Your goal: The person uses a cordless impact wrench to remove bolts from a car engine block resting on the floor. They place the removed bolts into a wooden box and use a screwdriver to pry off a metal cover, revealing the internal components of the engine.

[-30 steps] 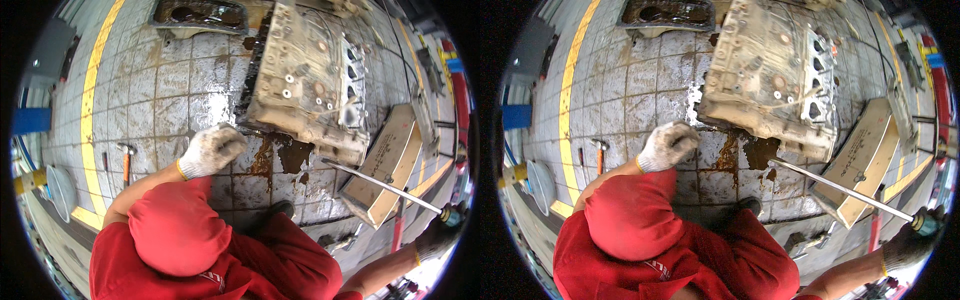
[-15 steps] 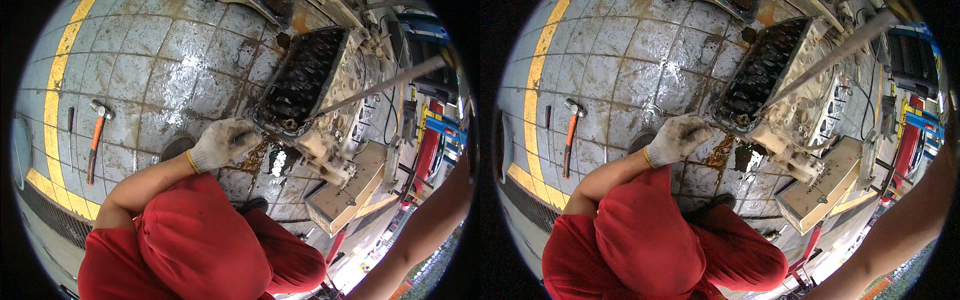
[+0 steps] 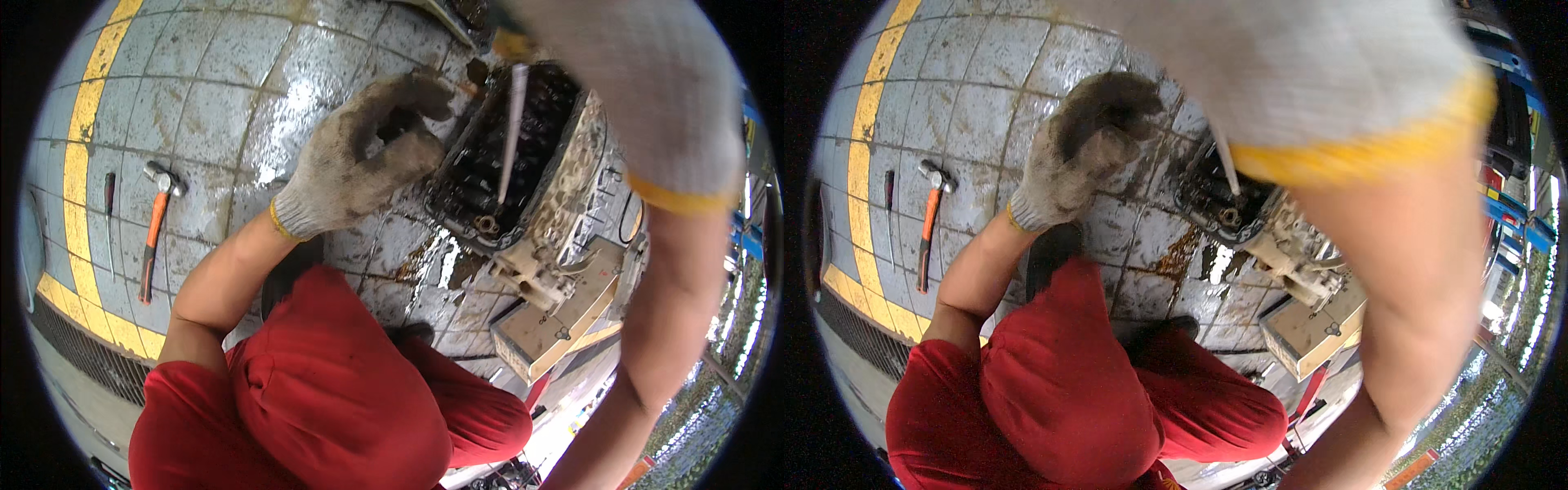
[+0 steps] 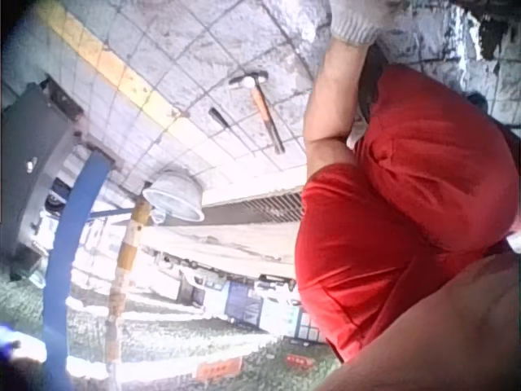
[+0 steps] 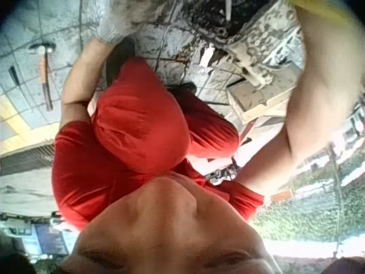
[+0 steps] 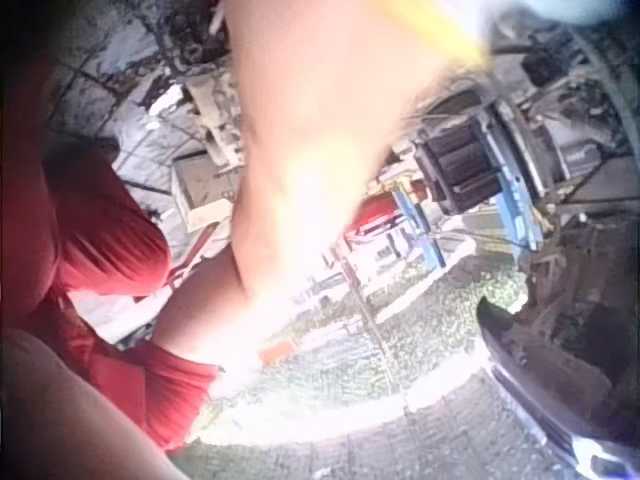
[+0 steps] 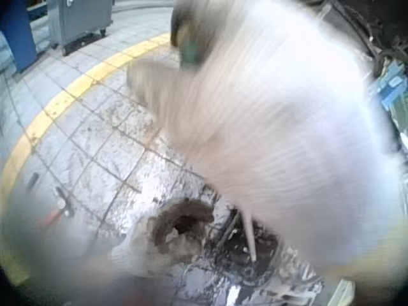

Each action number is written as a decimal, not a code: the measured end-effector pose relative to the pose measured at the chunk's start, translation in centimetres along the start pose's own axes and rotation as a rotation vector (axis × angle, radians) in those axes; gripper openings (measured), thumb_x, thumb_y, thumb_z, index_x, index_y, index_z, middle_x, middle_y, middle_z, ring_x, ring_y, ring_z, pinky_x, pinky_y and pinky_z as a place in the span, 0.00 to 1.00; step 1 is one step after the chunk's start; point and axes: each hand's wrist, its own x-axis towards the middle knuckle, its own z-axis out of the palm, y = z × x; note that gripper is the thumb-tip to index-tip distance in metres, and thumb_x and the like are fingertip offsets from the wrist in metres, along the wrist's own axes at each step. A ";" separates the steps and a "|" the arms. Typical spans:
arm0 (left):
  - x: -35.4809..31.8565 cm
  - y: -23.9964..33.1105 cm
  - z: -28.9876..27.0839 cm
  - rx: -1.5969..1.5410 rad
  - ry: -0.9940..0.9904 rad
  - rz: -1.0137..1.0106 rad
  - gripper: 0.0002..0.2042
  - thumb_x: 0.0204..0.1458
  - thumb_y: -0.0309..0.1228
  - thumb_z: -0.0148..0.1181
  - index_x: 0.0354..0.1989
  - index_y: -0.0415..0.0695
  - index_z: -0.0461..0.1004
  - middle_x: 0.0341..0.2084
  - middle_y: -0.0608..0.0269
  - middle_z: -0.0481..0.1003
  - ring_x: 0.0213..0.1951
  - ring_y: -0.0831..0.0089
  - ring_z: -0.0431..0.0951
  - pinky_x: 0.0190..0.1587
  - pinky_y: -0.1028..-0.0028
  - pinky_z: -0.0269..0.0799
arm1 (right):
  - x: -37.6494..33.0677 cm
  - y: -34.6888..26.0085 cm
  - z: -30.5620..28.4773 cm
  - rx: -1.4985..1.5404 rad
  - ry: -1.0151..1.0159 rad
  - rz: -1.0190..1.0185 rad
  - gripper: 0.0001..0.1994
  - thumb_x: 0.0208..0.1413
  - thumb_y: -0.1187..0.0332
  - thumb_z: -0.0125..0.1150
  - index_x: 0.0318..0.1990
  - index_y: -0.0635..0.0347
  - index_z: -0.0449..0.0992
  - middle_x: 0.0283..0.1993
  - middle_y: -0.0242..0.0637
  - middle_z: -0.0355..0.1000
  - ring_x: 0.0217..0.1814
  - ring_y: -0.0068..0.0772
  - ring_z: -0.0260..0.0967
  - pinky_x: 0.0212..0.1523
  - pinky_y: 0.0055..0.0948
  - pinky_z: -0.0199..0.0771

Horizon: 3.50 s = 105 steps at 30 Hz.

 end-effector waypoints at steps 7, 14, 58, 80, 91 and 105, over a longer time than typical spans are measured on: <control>1.1 1.1 -3.2 -0.798 0.117 -0.063 0.24 0.68 0.36 0.60 0.69 0.40 0.70 0.60 0.57 0.78 0.58 0.65 0.78 0.63 0.62 0.74 | -2.2 -11.5 6.6 0.101 0.077 -0.177 0.18 0.68 0.61 0.61 0.58 0.61 0.82 0.54 0.45 0.83 0.51 0.40 0.83 0.42 0.43 0.78; 0.7 1.3 -9.3 -1.232 -0.262 0.036 0.40 0.72 0.60 0.48 0.82 0.42 0.57 0.80 0.50 0.60 0.80 0.50 0.60 0.82 0.47 0.52 | -1.9 -23.5 12.7 0.176 0.261 -0.189 0.19 0.67 0.58 0.61 0.57 0.60 0.82 0.53 0.44 0.83 0.50 0.40 0.83 0.40 0.45 0.77; -12.1 3.6 -13.6 -0.627 0.353 -0.411 0.29 0.74 0.52 0.46 0.73 0.43 0.68 0.72 0.50 0.72 0.73 0.55 0.69 0.80 0.55 0.57 | -11.2 -26.1 19.2 0.391 -0.059 -0.279 0.14 0.66 0.58 0.58 0.48 0.55 0.83 0.43 0.42 0.81 0.41 0.44 0.81 0.40 0.47 0.78; 0.1 3.2 -0.5 -0.246 -0.328 -0.213 0.35 0.68 0.60 0.58 0.70 0.42 0.74 0.58 0.53 0.80 0.54 0.60 0.81 0.61 0.56 0.75 | -22.1 -6.8 -9.1 0.506 0.590 0.282 0.17 0.52 0.55 0.73 0.42 0.58 0.88 0.35 0.38 0.80 0.39 0.41 0.77 0.42 0.45 0.72; -6.4 -4.2 2.9 0.086 -0.817 -0.712 0.35 0.70 0.63 0.53 0.65 0.40 0.74 0.57 0.57 0.79 0.46 0.65 0.80 0.51 0.63 0.76 | -54.1 -2.0 -10.0 0.241 0.365 1.035 0.19 0.59 0.52 0.80 0.46 0.53 0.81 0.35 0.41 0.78 0.37 0.41 0.82 0.41 0.43 0.82; -6.6 -4.1 8.8 0.480 -0.826 -0.904 0.29 0.72 0.58 0.55 0.65 0.44 0.75 0.55 0.56 0.78 0.39 0.66 0.78 0.44 0.66 0.75 | -76.4 -13.7 18.9 0.191 0.089 1.515 0.34 0.59 0.51 0.73 0.70 0.54 0.73 0.65 0.53 0.73 0.66 0.61 0.73 0.67 0.53 0.72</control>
